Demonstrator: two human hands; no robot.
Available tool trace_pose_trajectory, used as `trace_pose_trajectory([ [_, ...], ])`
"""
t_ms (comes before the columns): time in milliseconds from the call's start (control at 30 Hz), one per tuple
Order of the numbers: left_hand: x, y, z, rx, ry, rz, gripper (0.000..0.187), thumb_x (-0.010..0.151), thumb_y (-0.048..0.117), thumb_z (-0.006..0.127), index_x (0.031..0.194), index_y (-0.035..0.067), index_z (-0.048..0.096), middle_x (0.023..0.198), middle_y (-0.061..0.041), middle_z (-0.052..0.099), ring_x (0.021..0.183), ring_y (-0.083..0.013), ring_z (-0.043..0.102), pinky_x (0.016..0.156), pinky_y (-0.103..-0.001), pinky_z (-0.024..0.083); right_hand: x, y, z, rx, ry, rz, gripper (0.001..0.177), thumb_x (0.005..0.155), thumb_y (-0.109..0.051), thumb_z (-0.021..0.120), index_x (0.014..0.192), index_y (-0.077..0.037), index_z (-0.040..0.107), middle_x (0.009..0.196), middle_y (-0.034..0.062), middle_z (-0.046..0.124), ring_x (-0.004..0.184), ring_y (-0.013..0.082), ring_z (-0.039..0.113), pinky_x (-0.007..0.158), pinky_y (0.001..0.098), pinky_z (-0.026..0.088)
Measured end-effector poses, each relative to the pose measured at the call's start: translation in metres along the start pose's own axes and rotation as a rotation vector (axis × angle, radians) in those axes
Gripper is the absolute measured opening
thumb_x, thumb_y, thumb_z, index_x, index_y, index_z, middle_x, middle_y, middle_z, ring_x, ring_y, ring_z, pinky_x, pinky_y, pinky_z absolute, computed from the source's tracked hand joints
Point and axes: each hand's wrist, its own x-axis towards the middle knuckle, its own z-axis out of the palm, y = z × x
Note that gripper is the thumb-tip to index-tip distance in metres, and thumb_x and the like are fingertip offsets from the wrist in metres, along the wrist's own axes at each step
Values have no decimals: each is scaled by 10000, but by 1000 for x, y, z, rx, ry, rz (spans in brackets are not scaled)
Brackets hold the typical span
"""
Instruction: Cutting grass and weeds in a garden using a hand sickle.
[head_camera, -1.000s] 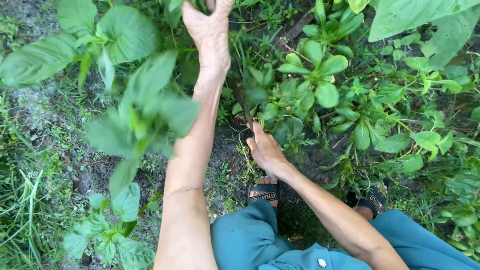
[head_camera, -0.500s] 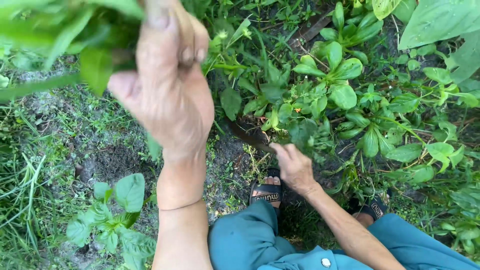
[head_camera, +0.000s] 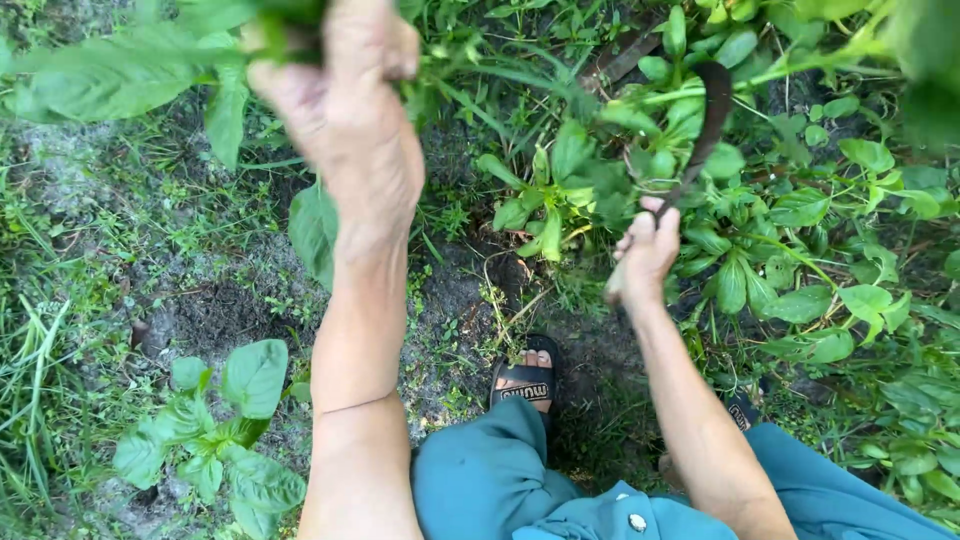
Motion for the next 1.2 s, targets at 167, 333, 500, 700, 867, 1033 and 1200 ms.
trace_pose_trajectory([
  [167, -12, -75, -7, 253, -84, -69, 345, 878, 335, 764, 815, 141, 485, 673, 21, 521, 499, -105, 444, 387, -269, 430, 61, 42, -62, 138, 1, 278, 119, 1105, -181, 420, 1177, -156, 511, 749, -40, 522, 577, 82, 514, 470, 243, 475],
  [333, -68, -146, -22, 518, -175, -308, 159, 917, 224, 685, 945, 68, 672, 739, 21, 578, 596, -105, 487, 542, -270, 452, 55, 49, -72, 58, 58, 239, 459, 1031, -49, 449, 1476, -156, 419, 974, 22, 542, 545, 59, 508, 398, 197, 478],
  [500, -80, -183, -45, 686, -87, -474, 315, 895, 273, 676, 1059, 4, 667, 823, -25, 643, 664, -136, 556, 617, -289, 520, 0, -22, -45, 76, -36, -71, 171, 1068, -211, 449, 1185, -154, 560, 738, -61, 511, 558, 53, 492, 458, 223, 442],
  [700, -81, -206, -72, 788, -11, -474, 291, 893, 251, 659, 1045, 3, 668, 895, -77, 722, 764, -196, 641, 757, -344, 546, -28, -39, -34, -58, -112, -253, 197, 1071, -159, 445, 1218, -97, 561, 757, -44, 512, 586, 50, 483, 492, 203, 441],
  [867, -90, -234, -102, 838, 54, -519, 216, 886, 192, 630, 1000, 10, 655, 794, -58, 688, 672, -188, 598, 649, -339, 517, -51, -48, -22, -88, -156, -301, 196, 1064, -153, 457, 1209, -67, 557, 746, -30, 522, 581, 64, 488, 488, 213, 432],
  [1033, -86, -241, -114, 662, 230, -705, 174, 953, 185, 599, 1030, 34, 638, 784, -38, 709, 579, -119, 591, 544, -275, 502, -64, -49, 4, -66, -344, -285, 209, 1078, -148, 439, 1227, -72, 563, 740, -28, 542, 558, 80, 498, 438, 226, 463],
  [1200, -83, -250, -135, 403, 485, -817, 135, 982, 174, 611, 1066, 69, 621, 759, -17, 670, 573, -106, 584, 491, -254, 472, -63, -73, 43, -36, -504, 113, 225, 1044, -132, 431, 1196, -48, 574, 729, 0, 537, 543, 101, 500, 432, 243, 461],
])
